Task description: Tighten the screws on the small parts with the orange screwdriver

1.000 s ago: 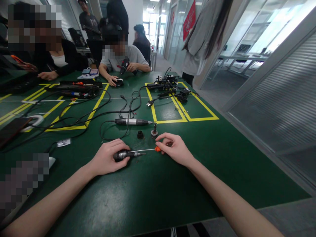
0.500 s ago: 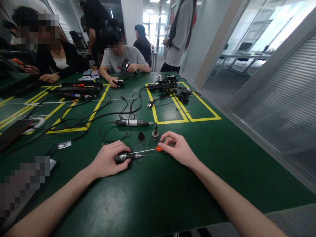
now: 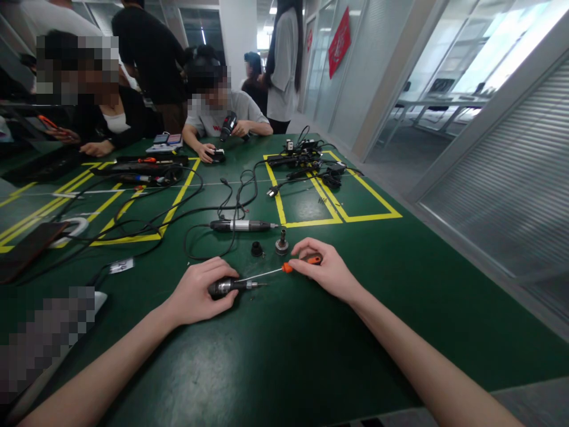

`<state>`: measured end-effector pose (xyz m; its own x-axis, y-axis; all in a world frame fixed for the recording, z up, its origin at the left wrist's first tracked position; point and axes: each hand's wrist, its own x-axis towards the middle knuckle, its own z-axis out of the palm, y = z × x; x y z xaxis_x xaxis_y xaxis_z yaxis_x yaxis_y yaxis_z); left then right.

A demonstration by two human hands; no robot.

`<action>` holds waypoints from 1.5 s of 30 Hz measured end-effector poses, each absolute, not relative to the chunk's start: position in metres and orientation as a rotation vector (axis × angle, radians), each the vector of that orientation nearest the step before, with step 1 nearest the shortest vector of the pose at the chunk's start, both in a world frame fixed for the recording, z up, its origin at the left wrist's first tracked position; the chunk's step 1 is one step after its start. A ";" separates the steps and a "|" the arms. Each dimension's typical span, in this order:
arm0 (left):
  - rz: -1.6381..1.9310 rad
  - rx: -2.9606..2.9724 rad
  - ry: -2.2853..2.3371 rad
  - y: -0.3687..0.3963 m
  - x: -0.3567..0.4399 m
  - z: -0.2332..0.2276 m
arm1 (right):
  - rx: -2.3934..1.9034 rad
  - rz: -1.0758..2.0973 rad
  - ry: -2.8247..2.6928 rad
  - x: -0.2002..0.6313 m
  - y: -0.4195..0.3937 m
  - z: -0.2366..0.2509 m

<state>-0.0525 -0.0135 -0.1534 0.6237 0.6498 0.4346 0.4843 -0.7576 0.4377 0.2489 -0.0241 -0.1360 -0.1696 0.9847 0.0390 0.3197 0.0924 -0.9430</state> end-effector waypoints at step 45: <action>1.003 2.439 0.945 -0.014 -0.056 -0.150 | -1.274 1.169 -1.643 0.245 -0.028 -0.137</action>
